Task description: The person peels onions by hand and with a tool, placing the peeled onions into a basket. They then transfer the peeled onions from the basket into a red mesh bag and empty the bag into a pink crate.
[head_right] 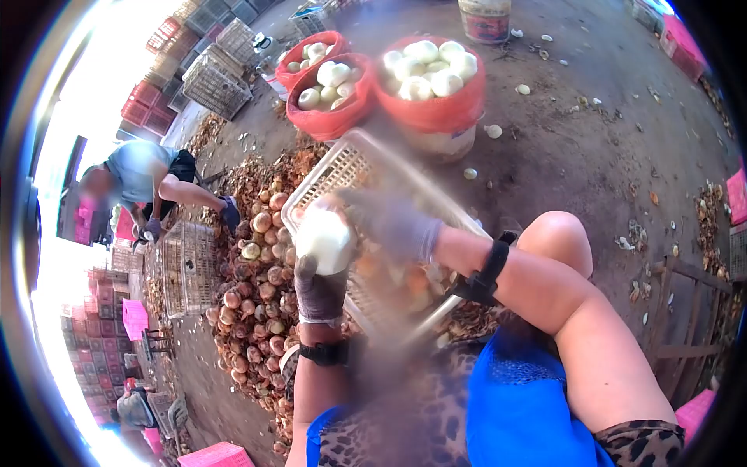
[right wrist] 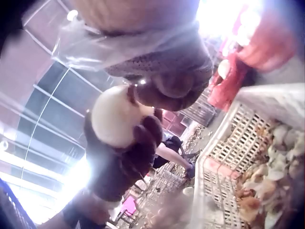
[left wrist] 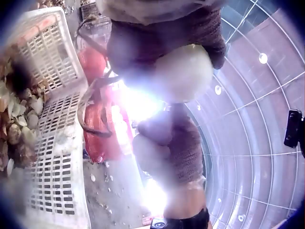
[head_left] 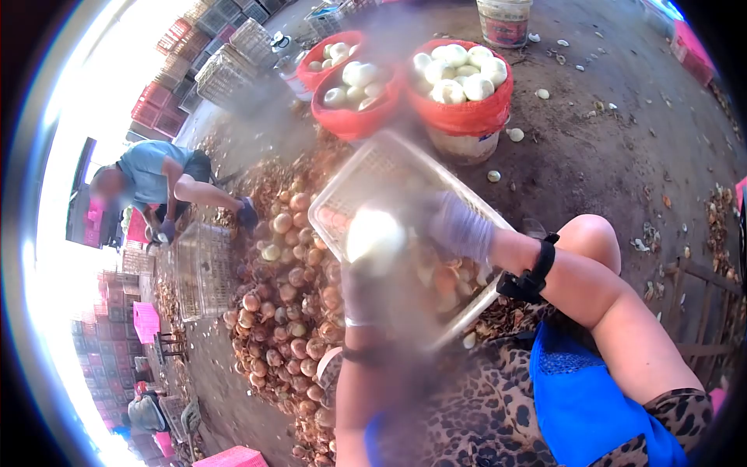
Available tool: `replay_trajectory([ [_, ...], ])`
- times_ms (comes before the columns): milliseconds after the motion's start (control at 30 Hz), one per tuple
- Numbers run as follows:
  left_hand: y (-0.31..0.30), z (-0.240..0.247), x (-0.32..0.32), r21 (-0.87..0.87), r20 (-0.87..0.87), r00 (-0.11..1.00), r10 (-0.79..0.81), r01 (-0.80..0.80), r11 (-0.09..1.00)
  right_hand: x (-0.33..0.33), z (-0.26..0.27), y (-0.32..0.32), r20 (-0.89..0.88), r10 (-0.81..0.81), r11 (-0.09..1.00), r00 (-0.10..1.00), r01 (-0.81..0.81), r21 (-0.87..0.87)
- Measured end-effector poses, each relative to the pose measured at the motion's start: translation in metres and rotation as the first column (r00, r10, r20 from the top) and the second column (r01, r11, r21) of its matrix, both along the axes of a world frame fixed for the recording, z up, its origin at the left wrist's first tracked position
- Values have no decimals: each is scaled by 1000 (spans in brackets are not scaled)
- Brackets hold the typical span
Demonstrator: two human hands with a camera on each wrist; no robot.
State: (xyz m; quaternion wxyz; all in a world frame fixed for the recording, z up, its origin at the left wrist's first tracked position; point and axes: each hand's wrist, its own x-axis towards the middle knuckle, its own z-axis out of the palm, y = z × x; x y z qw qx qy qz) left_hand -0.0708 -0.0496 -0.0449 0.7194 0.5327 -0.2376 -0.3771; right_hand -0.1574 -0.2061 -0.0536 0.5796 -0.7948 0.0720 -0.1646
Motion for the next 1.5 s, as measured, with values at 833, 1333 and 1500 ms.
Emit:
replay_trajectory([
  [833, 2, 25, -18, -391, -401, 904, -149, -22, 920, -10, 31, -5, -185, -15, 954, 983, 70, 292],
  [1333, 2, -1, -7, -235, -87, 994, 58, -78, 969, -12, 30, -2, -150, 48, 953, 988, 0, 304],
  [1500, 0, -6, -6, -334, -312, 949, -52, -58, 941, -17, 23, 0, -87, -43, 993, 995, 53, 108],
])
